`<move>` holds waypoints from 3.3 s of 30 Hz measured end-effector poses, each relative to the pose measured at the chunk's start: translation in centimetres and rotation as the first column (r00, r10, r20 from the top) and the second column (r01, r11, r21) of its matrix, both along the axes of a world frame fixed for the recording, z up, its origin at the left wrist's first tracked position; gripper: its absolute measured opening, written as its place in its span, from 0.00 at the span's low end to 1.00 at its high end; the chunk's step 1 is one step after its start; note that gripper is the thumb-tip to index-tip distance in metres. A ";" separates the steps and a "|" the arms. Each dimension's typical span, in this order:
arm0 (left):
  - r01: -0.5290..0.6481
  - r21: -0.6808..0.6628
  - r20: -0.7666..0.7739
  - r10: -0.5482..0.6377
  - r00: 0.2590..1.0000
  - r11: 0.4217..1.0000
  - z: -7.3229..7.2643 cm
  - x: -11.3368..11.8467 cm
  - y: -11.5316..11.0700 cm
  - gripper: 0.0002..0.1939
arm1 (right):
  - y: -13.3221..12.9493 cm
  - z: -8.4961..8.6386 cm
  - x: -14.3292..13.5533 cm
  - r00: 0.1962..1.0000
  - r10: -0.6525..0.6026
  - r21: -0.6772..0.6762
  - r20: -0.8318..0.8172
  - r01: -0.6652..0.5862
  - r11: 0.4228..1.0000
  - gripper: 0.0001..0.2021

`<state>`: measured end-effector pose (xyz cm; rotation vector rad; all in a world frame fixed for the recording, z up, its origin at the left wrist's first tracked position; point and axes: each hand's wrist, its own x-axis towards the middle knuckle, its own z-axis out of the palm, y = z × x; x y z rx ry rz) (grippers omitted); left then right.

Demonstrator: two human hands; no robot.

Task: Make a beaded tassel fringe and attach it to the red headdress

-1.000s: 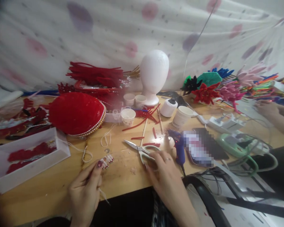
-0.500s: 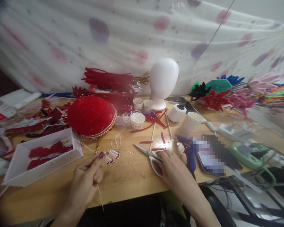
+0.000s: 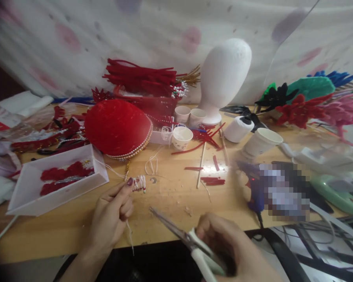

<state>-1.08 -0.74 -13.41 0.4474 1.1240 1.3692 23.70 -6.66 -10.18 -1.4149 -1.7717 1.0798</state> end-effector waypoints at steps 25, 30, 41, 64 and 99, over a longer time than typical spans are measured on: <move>0.089 -0.049 0.097 -0.084 0.992 0.995 0.3 -0.1 0.0 0.21 | 3.4 -2.0 -4.2 0.966 -0.079 -0.463 -0.246 -0.046 0.885 0.27; 0.087 -0.056 0.104 -0.081 0.991 0.995 0.2 0.0 -0.1 0.21 | 3.6 -2.1 -4.2 0.962 -0.071 -0.450 -0.264 -0.058 0.891 0.26; 0.113 -0.055 0.055 -0.110 0.992 0.992 0.0 -0.1 -0.2 0.21 | 3.2 -2.4 -3.8 0.976 -0.054 -0.425 -0.213 -0.043 0.904 0.24; 0.075 -0.044 0.019 -0.074 0.997 0.996 0.0 0.2 -0.2 0.20 | 3.4 -1.8 -4.5 0.990 -0.067 -0.335 -0.128 0.021 0.942 0.23; 0.037 0.045 -0.064 -0.034 0.997 0.998 0.8 0.6 -0.4 0.19 | 3.4 0.5 -1.6 0.950 -0.192 0.336 0.247 0.102 0.936 0.11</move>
